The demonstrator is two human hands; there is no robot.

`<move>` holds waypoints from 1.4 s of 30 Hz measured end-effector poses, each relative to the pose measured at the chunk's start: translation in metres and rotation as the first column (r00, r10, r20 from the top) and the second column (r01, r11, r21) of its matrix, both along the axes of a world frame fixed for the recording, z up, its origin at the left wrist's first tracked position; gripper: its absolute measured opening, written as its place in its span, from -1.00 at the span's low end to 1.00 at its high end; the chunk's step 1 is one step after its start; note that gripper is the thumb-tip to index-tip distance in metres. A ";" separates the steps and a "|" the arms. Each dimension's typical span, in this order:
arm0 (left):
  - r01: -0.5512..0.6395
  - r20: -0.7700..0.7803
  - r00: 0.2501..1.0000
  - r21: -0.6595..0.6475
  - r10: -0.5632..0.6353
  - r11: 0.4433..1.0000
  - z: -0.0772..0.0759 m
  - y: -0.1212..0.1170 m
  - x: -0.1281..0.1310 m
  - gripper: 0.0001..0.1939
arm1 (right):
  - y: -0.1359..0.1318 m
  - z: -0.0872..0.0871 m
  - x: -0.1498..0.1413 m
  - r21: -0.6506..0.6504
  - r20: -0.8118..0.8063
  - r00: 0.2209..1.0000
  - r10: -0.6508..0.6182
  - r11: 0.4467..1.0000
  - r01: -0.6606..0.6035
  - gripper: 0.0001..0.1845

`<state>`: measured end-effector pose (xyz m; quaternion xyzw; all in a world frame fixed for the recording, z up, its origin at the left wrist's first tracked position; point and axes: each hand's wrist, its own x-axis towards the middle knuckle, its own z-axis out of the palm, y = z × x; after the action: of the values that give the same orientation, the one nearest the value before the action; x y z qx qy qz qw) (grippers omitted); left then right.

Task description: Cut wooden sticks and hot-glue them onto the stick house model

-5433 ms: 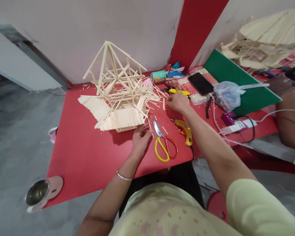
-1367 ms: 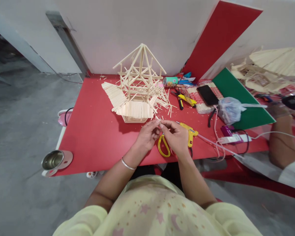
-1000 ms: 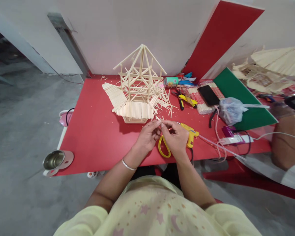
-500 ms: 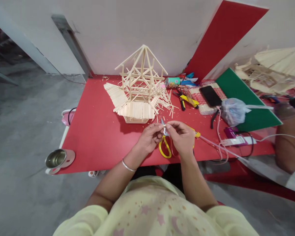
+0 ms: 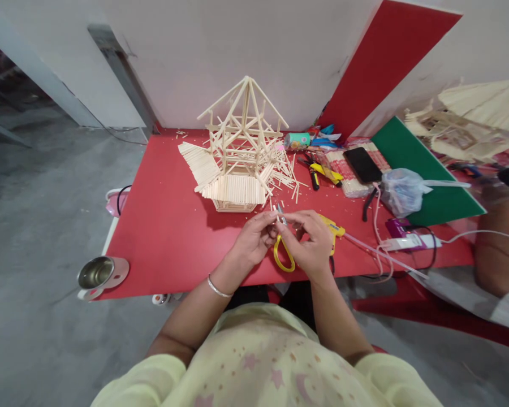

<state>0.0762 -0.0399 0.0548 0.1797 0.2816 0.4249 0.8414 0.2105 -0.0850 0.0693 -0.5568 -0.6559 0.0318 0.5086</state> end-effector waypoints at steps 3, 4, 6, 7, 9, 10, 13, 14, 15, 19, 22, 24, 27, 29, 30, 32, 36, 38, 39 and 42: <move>0.011 0.047 0.999 -0.083 -0.007 0.996 0.002 0.002 0.001 -0.72 | 0.001 0.000 -0.001 0.117 0.159 0.986 -0.055 0.992 0.036 -0.83; 0.013 0.062 0.998 -0.112 -0.006 0.994 0.002 0.003 0.001 -0.72 | 0.002 0.000 -0.002 0.152 0.197 0.977 -0.078 0.987 0.048 -0.84; 0.014 0.092 0.996 -0.158 0.000 0.987 0.003 0.003 0.002 -0.73 | 0.005 -0.001 -0.005 0.206 0.255 0.960 -0.116 0.977 0.063 -0.85; 0.014 0.106 0.994 -0.172 0.004 0.985 0.004 0.004 0.002 -0.73 | 0.006 -0.001 -0.006 0.226 0.277 0.952 -0.128 0.972 0.065 -0.84; 0.013 0.135 0.991 -0.185 0.013 0.983 0.004 0.005 0.002 -0.74 | 0.009 -0.001 -0.008 0.268 0.309 0.940 -0.144 0.962 0.060 -0.83; 0.011 0.149 0.989 -0.190 0.018 0.982 0.005 0.005 0.001 -0.75 | 0.010 -0.001 -0.009 0.291 0.316 0.937 -0.152 0.955 0.057 -0.83; 0.007 0.209 0.977 -0.198 0.035 0.980 0.005 0.009 -0.002 -0.74 | 0.015 -0.001 -0.013 0.323 0.311 0.935 -0.171 0.944 0.066 -0.85; 0.002 0.226 0.973 -0.202 0.044 0.979 0.005 0.010 -0.003 -0.75 | 0.017 -0.001 -0.014 0.316 0.309 0.934 -0.177 0.946 0.075 -0.87; -0.005 0.239 0.970 -0.208 0.055 0.978 0.005 0.012 -0.005 -0.78 | 0.019 0.000 -0.015 0.303 0.310 0.933 -0.182 0.949 0.085 -0.88; -0.036 0.230 0.969 -0.231 0.091 0.972 0.006 0.020 -0.008 -0.85 | 0.028 0.000 -0.019 0.290 0.314 0.931 -0.186 0.953 0.093 -0.89; -0.051 0.206 0.974 -0.219 0.098 0.974 0.005 0.025 -0.008 -0.86 | 0.032 -0.001 -0.020 0.299 0.315 0.931 -0.184 0.950 0.087 -0.89; -0.052 0.195 0.976 -0.204 0.093 0.978 0.004 0.027 -0.007 -0.85 | 0.034 -0.001 -0.020 0.283 0.327 0.925 -0.191 0.954 0.097 -0.89; -0.042 0.197 0.977 -0.187 0.079 0.982 0.004 0.029 -0.005 -0.83 | 0.035 -0.002 -0.020 0.265 0.344 0.917 -0.203 0.958 0.113 -0.90; -0.039 0.206 0.975 -0.187 0.079 0.982 0.004 0.030 -0.004 -0.83 | 0.036 -0.002 -0.020 0.264 0.353 0.912 -0.210 0.957 0.118 -0.90; -0.040 0.212 0.974 -0.191 0.080 0.981 0.005 0.030 -0.004 -0.84 | 0.036 -0.002 -0.020 0.267 0.354 0.911 -0.212 0.956 0.118 -0.90; -0.042 0.222 0.971 -0.198 0.086 0.979 0.007 0.031 -0.004 -0.86 | 0.037 -0.001 -0.020 0.279 0.349 0.914 -0.206 0.954 0.109 -0.88; -0.038 0.222 0.971 -0.198 0.083 0.979 0.009 0.032 -0.004 -0.86 | 0.037 -0.001 -0.020 0.257 0.334 0.925 -0.179 0.962 0.093 -0.86; -0.034 0.213 0.974 -0.196 0.076 0.980 0.010 0.032 -0.004 -0.86 | 0.036 -0.001 -0.020 0.229 0.329 0.929 -0.168 0.969 0.094 -0.85; -0.032 0.209 0.975 -0.197 0.074 0.980 0.010 0.033 -0.004 -0.85 | 0.036 -0.001 -0.019 0.222 0.328 0.930 -0.164 0.971 0.093 -0.85; -0.034 0.204 0.976 -0.208 0.078 0.977 0.011 0.033 -0.003 -0.86 | 0.036 -0.001 -0.019 0.227 0.341 0.923 -0.176 0.969 0.101 -0.85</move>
<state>0.0729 -0.0068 0.0660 0.0385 0.2378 0.4341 0.8681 0.1910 -0.0489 0.0685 -0.5431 -0.6962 -0.1741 0.4359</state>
